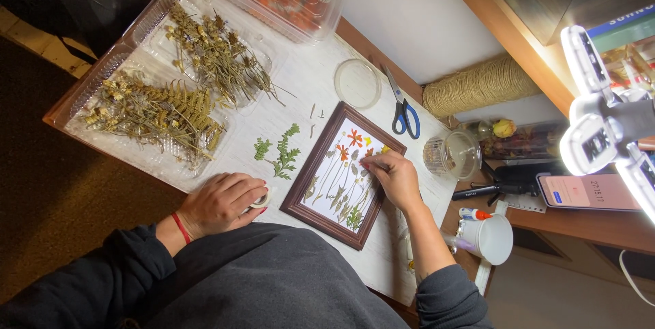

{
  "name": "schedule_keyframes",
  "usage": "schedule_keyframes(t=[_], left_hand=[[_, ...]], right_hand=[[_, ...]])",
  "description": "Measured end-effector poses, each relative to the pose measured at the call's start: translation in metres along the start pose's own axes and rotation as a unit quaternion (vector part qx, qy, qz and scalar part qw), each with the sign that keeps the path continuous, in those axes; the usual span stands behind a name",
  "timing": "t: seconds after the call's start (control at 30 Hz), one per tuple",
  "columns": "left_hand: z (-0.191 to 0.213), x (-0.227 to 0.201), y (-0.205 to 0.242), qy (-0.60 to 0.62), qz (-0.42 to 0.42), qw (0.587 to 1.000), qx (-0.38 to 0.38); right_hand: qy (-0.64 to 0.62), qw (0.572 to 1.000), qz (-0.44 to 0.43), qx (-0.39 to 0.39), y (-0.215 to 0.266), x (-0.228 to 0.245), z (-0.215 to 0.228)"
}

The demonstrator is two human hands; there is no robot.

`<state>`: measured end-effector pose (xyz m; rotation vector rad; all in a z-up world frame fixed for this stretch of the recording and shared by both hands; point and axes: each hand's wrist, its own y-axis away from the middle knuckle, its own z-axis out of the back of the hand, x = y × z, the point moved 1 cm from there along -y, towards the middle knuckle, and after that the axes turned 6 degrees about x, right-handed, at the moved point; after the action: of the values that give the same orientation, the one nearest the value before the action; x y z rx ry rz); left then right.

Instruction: Arranging and gluing dried flowers and leaves inside a picture frame to create a botanical composition.

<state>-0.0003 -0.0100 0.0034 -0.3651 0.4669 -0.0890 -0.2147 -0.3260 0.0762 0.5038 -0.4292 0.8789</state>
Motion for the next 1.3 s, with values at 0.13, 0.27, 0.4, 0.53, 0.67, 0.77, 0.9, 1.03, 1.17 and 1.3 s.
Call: schedule_keyframes(t=[0.13,0.27,0.4,0.53,0.67,0.77,0.9,1.03,1.17,1.3], left_hand=[[0.002,-0.001,-0.001,0.005,0.003,1.000,0.006],[0.003,-0.001,-0.001,0.002,0.001,1.000,0.002],[0.002,-0.001,-0.001,0.002,0.001,1.000,0.004],[0.001,-0.001,0.000,0.002,0.002,1.000,0.004],[0.001,-0.001,0.000,0.005,0.000,1.000,0.005],[0.002,-0.001,0.001,-0.003,-0.014,1.000,0.005],[0.002,-0.002,-0.002,-0.008,-0.008,1.000,0.005],[-0.002,0.000,-0.001,-0.015,-0.005,1.000,0.017],[-0.008,0.002,0.000,-0.008,-0.021,1.000,0.019],[-0.003,-0.001,-0.004,0.002,-0.019,1.000,0.013]], right_hand=[[0.003,1.000,-0.009,0.008,-0.001,-0.003,-0.003],[-0.003,1.000,-0.004,0.015,-0.002,-0.003,-0.001],[-0.008,1.000,0.006,0.014,-0.002,-0.002,-0.001],[-0.026,0.999,0.032,-0.001,0.000,0.001,0.001],[-0.042,0.997,0.025,-0.055,0.013,-0.013,0.006],[-0.064,0.989,-0.040,-0.125,0.030,-0.019,0.006],[-0.152,0.962,-0.119,-0.196,0.058,-0.029,-0.002],[-0.228,0.932,-0.149,-0.237,0.088,-0.047,-0.030],[-0.334,0.901,-0.152,-0.229,0.126,-0.036,-0.073],[-0.391,0.890,-0.176,-0.158,0.154,0.004,-0.104]])
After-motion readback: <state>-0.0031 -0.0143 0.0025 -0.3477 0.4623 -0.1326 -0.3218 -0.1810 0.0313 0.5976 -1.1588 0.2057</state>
